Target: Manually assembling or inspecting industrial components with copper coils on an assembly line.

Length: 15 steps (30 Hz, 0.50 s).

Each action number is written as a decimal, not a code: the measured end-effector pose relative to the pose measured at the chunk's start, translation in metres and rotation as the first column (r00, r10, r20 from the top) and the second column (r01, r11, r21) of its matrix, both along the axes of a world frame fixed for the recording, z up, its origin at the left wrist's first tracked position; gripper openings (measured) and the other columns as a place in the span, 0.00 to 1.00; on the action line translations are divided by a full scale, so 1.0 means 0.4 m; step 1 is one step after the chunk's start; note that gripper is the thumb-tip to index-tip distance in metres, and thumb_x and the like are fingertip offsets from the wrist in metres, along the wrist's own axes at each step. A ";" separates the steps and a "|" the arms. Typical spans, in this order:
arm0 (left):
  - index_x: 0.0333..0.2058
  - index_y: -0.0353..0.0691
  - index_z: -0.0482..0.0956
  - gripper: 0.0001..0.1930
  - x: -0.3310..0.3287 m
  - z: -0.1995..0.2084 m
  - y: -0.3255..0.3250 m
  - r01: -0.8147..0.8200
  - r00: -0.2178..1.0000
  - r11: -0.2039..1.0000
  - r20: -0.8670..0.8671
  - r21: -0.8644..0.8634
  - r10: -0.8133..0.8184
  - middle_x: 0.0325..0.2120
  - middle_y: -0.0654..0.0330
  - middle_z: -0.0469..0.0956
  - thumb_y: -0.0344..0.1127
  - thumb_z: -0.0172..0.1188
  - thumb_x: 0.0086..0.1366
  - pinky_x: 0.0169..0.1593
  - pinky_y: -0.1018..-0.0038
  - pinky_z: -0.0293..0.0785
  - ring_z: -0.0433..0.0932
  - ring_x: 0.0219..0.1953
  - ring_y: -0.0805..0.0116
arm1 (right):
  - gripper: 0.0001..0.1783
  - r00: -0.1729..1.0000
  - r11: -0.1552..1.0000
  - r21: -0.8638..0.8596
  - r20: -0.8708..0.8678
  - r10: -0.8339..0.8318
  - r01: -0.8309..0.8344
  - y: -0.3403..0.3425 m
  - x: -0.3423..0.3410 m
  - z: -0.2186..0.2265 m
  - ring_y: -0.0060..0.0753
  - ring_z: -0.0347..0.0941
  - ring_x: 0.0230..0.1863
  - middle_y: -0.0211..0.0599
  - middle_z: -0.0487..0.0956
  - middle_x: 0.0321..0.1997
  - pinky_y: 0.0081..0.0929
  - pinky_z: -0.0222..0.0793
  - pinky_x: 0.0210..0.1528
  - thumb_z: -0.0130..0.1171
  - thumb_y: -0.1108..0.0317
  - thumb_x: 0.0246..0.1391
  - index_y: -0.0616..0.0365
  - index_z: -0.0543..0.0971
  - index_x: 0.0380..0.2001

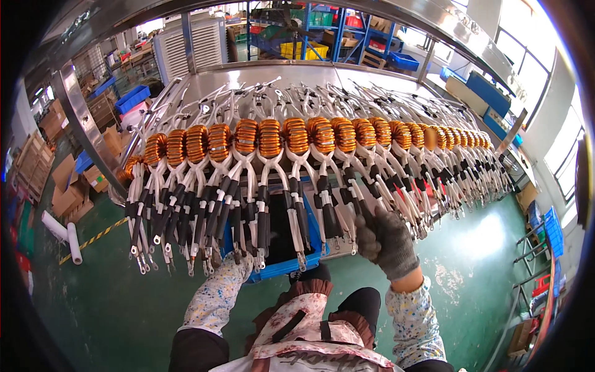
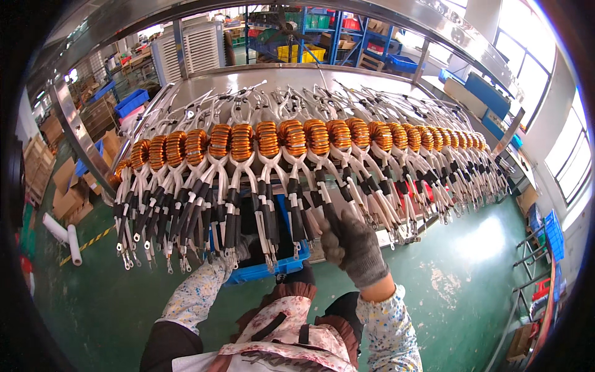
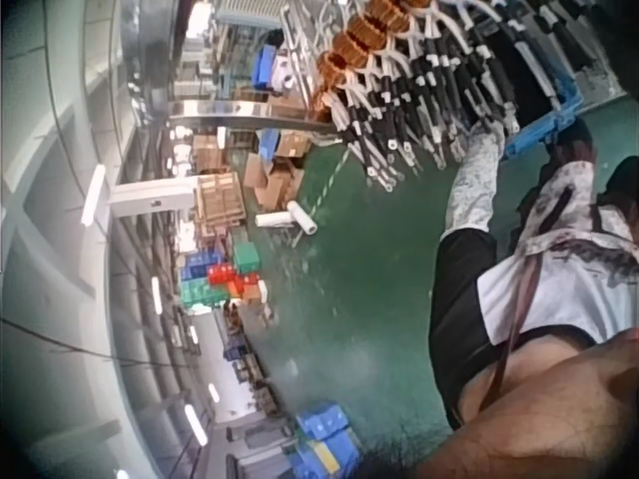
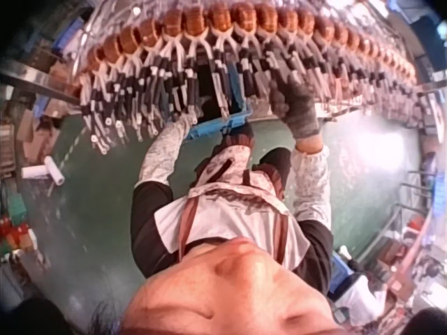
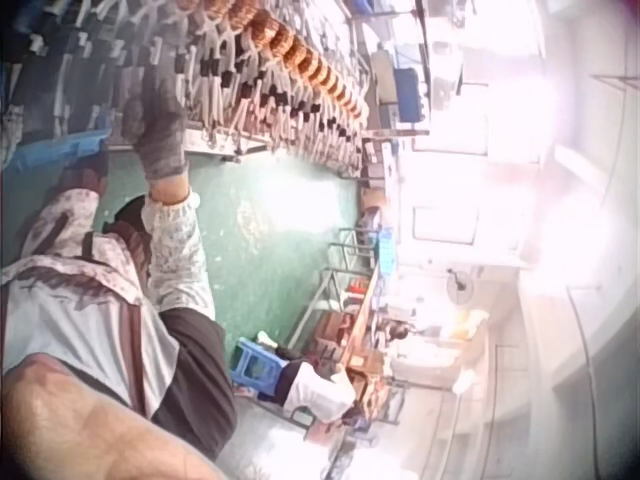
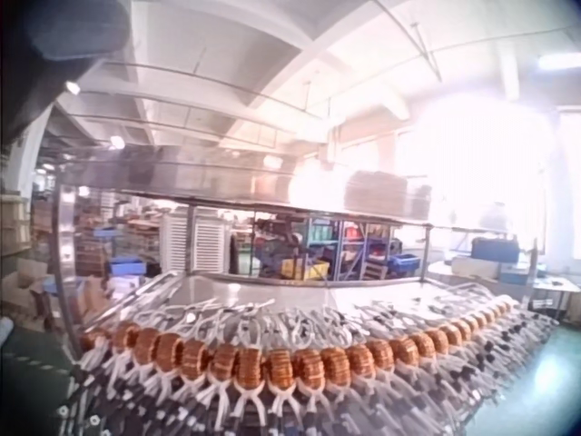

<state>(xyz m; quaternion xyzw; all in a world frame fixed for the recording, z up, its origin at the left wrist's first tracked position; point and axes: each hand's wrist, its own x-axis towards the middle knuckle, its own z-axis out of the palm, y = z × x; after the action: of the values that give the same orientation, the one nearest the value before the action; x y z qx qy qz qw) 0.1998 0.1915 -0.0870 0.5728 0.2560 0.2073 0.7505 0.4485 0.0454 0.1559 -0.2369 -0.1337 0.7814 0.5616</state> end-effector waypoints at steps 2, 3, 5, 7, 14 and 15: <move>0.29 0.38 0.76 0.21 -0.026 -0.014 -0.012 0.008 1.000 1.000 0.013 -0.026 -0.007 0.16 0.67 0.68 0.53 0.55 0.57 0.25 0.76 0.65 0.66 0.19 0.75 | 0.16 0.996 1.000 0.006 0.090 -0.026 0.025 -0.016 0.005 -0.022 0.27 0.57 0.14 0.32 0.67 0.18 0.24 0.55 0.17 0.42 0.53 0.56 0.53 0.69 0.29; 0.29 0.38 0.76 0.21 -0.026 -0.012 -0.013 0.015 1.000 0.999 0.019 -0.041 -0.014 0.16 0.67 0.68 0.53 0.55 0.57 0.25 0.76 0.65 0.66 0.19 0.75 | 0.16 0.996 1.000 0.002 0.088 -0.026 0.026 -0.015 0.004 -0.025 0.27 0.57 0.14 0.32 0.67 0.18 0.24 0.55 0.17 0.42 0.53 0.56 0.53 0.69 0.29; 0.29 0.38 0.76 0.20 0.056 0.040 0.052 0.028 0.999 0.997 0.032 -0.072 -0.026 0.16 0.67 0.67 0.53 0.55 0.57 0.25 0.76 0.64 0.66 0.18 0.75 | 0.15 0.994 0.994 -0.010 0.010 -0.106 0.106 0.008 -0.016 -0.022 0.27 0.59 0.17 0.33 0.69 0.21 0.21 0.56 0.20 0.42 0.54 0.56 0.53 0.69 0.27; 0.29 0.38 0.76 0.20 0.046 0.017 0.036 0.054 0.998 0.994 0.045 -0.097 -0.050 0.15 0.67 0.67 0.53 0.55 0.57 0.24 0.76 0.64 0.66 0.18 0.75 | 0.12 0.996 0.993 0.096 0.054 -0.071 0.066 0.021 -0.015 -0.032 0.22 0.59 0.20 0.28 0.68 0.25 0.20 0.56 0.23 0.44 0.55 0.56 0.51 0.67 0.29; 0.29 0.39 0.75 0.20 0.093 -0.018 -0.012 0.114 0.991 0.977 0.097 -0.179 -0.098 0.15 0.67 0.67 0.53 0.54 0.57 0.24 0.77 0.64 0.66 0.18 0.76 | 0.13 0.961 0.978 0.022 0.179 -0.209 0.209 0.064 -0.024 -0.042 0.23 0.59 0.19 0.29 0.68 0.22 0.21 0.56 0.22 0.43 0.55 0.57 0.51 0.68 0.28; 0.29 0.39 0.75 0.20 0.093 -0.020 -0.009 0.122 0.989 0.975 0.102 -0.188 -0.104 0.15 0.67 0.67 0.53 0.54 0.57 0.24 0.77 0.64 0.65 0.18 0.76 | 0.13 0.949 0.970 0.031 0.201 -0.241 0.240 0.068 -0.028 -0.044 0.24 0.59 0.19 0.29 0.69 0.22 0.21 0.57 0.22 0.43 0.54 0.57 0.51 0.69 0.28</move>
<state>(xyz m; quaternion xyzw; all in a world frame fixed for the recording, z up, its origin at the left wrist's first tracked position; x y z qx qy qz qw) 0.2371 0.1878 -0.0951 0.5005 0.2072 0.1646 0.8243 0.4375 0.0727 0.1384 -0.3282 -0.1630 0.6784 0.6368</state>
